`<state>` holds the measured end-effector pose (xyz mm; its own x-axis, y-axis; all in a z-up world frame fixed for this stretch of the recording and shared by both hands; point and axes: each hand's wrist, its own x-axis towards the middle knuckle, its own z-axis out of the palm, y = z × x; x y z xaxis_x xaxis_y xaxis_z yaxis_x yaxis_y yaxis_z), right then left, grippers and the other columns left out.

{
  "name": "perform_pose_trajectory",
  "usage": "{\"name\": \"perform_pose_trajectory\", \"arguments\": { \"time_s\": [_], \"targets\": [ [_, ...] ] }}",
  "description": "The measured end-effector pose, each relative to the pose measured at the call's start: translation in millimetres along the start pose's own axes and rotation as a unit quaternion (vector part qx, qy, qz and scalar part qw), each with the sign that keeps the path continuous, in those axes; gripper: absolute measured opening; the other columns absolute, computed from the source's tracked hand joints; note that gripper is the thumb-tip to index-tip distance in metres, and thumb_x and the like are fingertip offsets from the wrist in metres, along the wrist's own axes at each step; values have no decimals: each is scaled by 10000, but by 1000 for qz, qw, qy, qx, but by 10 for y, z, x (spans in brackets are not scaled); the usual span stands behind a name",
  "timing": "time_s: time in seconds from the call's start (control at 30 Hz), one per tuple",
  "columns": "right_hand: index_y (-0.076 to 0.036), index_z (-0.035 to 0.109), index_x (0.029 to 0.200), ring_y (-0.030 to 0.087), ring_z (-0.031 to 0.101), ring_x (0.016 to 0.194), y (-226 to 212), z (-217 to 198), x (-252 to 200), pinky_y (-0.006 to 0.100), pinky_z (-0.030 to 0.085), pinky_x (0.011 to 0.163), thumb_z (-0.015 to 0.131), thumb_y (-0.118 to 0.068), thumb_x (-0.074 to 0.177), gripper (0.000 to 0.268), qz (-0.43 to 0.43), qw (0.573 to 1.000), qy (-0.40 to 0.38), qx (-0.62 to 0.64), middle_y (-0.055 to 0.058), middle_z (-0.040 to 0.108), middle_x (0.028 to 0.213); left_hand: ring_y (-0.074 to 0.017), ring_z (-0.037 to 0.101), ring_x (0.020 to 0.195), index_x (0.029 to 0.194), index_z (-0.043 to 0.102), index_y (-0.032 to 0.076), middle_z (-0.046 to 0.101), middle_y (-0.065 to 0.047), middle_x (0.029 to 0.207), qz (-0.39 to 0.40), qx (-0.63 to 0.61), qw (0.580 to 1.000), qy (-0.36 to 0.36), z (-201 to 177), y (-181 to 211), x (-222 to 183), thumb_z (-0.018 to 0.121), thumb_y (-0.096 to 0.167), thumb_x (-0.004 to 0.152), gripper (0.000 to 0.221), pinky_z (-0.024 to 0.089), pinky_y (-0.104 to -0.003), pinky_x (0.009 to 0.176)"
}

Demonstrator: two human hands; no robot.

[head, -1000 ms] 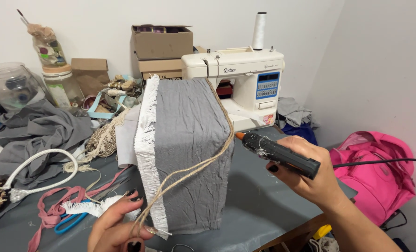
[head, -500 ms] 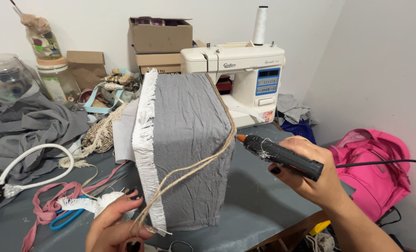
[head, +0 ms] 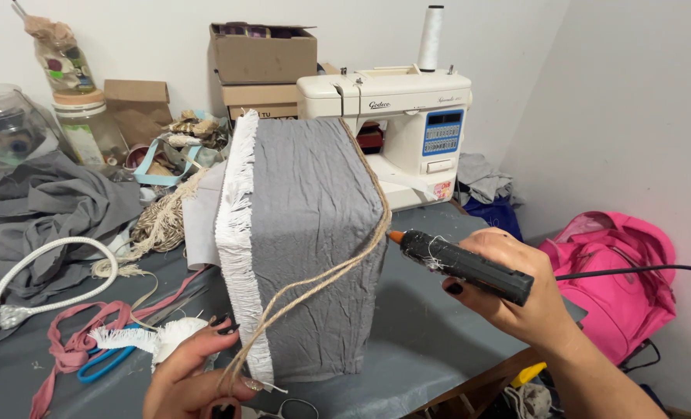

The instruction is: Decorating a fabric-covered box by gluing twine along its edges using a hot glue gun

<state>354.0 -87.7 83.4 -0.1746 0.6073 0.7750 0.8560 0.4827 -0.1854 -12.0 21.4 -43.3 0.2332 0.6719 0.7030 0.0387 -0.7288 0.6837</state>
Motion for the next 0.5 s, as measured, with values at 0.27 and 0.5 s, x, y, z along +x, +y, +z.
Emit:
{"name": "perform_pose_trajectory", "arguments": {
  "time_s": [0.27,0.5],
  "targets": [
    [-87,706,855,235,666,739,-56,-4,68,349,545,781,626,-282,934,225,-13,1000,23,5,19,699,816,-184,607,1327,1166,774,-32,913,-32,903,-83,-79,988,-103,-108,-456,-68,757,106,768,422,416,-283,938],
    [-90,700,898,230,668,725,-69,-6,-25,361,550,822,642,-320,922,239,-13,1000,3,2,4,722,833,-315,891,603,1202,728,-64,538,-244,1506,-208,-264,940,-54,-26,-534,-176,842,-155,539,679,615,-267,448]
  ]
}}
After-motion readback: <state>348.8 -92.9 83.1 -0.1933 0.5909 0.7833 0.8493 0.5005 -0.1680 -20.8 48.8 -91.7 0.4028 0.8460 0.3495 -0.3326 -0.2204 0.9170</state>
